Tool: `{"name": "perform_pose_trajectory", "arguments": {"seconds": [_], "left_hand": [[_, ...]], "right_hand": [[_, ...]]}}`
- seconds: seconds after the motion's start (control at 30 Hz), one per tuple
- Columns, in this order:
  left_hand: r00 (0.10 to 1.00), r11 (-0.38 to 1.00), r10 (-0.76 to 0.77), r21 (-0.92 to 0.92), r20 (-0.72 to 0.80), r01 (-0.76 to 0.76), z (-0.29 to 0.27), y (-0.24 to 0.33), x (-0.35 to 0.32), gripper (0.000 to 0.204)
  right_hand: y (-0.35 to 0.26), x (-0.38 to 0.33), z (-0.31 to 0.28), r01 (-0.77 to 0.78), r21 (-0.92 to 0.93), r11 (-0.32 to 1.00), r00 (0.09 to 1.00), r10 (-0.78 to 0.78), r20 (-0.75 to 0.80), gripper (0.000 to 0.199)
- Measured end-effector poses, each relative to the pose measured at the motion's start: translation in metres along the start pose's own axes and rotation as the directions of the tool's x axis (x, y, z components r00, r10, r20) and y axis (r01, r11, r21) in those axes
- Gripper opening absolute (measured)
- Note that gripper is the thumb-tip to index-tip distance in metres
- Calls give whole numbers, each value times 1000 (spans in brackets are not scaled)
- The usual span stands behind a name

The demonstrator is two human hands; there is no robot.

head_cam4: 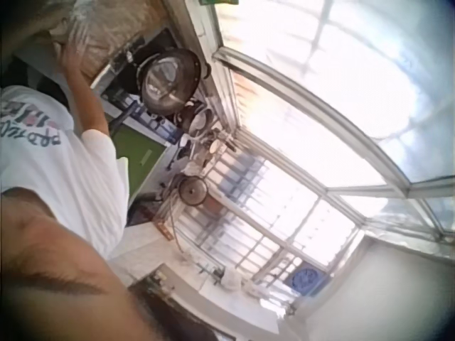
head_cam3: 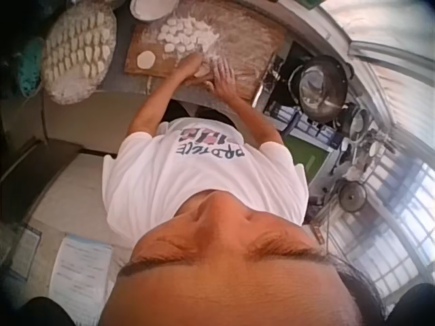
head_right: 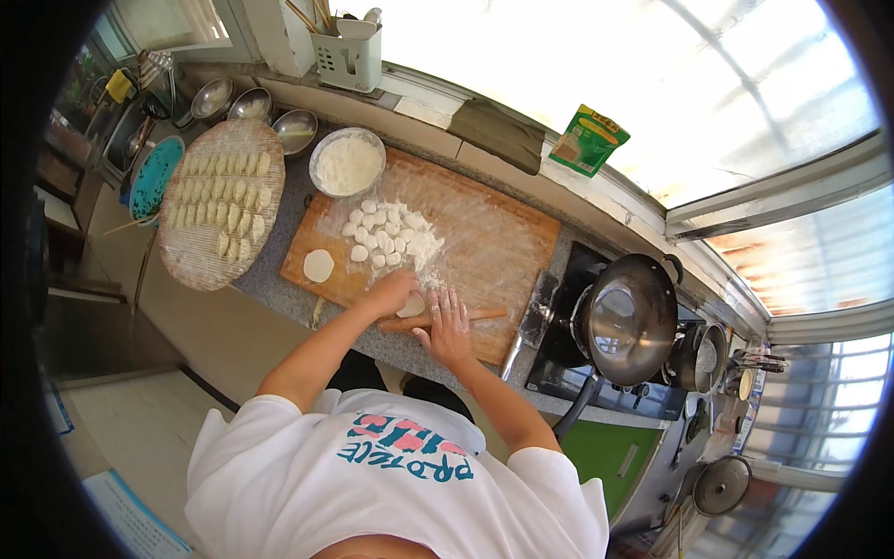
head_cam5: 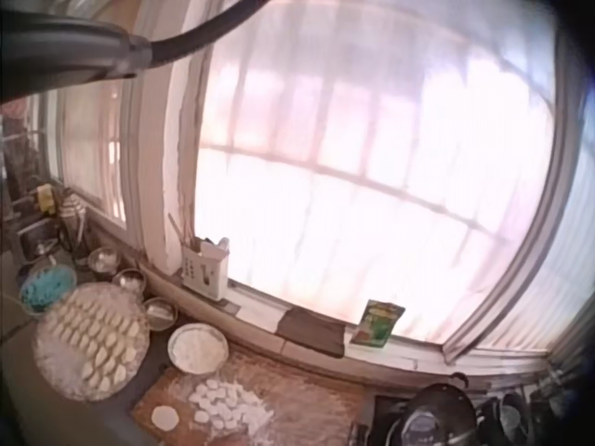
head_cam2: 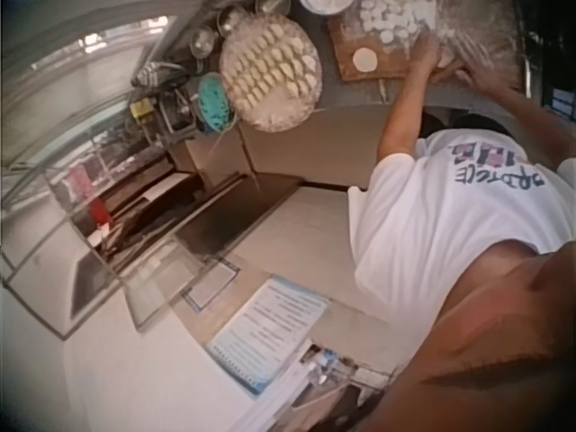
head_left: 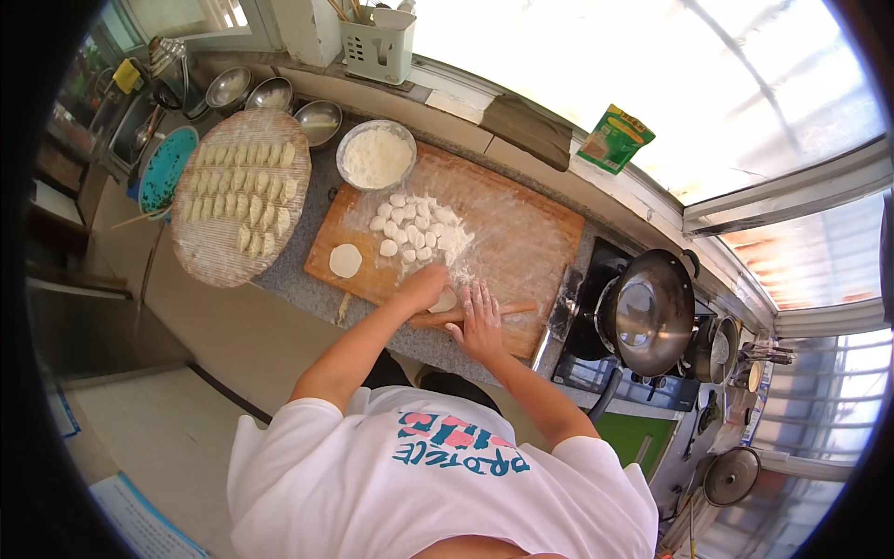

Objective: The person rolls small dough pieces into flat circular discs using a wooden rolling pin on a floured wooden board. The person repeatedly picks up dough balls, flattens them, and places them back on the board. A tray of prepared dumplings is visible to the left.

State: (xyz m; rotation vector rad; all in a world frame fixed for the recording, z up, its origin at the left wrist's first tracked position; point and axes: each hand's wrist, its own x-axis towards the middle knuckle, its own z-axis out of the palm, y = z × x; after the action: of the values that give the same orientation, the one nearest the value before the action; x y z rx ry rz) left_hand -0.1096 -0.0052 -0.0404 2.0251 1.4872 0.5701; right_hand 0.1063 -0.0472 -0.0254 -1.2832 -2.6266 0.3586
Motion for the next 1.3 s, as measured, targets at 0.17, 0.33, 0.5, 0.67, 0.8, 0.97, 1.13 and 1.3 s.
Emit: {"name": "perform_pose_trajectory", "arguments": {"seconds": [0.17, 0.33, 0.5, 0.67, 0.8, 0.97, 1.13, 1.3], "left_hand": [[962, 963, -267, -11, 55, 268, -15, 16, 10, 11], [975, 980, -197, -18, 108, 200, -13, 6, 5, 10], [992, 993, 120, -15, -23, -121, 0, 0, -1, 10], [993, 993, -115, -28, -20, 115, -12, 7, 4, 11], [977, 982, -190, 0, 97, 191, -18, 10, 9, 12], [993, 991, -116, -56, 36, 118, -4, 5, 3, 15], [950, 850, -246, -428, 190, 306, -17, 4, 7, 17], [910, 609, -362, -689, 201, 394, -2, -18, -8, 26]], "right_hand": [[9, 75, 0, -87, 80, 993, 991, 94, -95, 94], [4, 26, 3, 13, 37, 999, 996, -9, -93, 95], [-1, -6, -6, 58, -41, 997, 997, -59, -39, 95], [7, 75, -2, -44, 30, 999, 993, 47, -108, 94], [5, 53, -4, 12, 5, 1000, 988, -11, -155, 93], [0, -17, -6, 59, -10, 998, 998, -59, -28, 84], [4, -21, -3, 47, 16, 999, 994, -45, -103, 75], [7, -16, -7, 96, 76, 992, 987, -85, -133, 70]]}}
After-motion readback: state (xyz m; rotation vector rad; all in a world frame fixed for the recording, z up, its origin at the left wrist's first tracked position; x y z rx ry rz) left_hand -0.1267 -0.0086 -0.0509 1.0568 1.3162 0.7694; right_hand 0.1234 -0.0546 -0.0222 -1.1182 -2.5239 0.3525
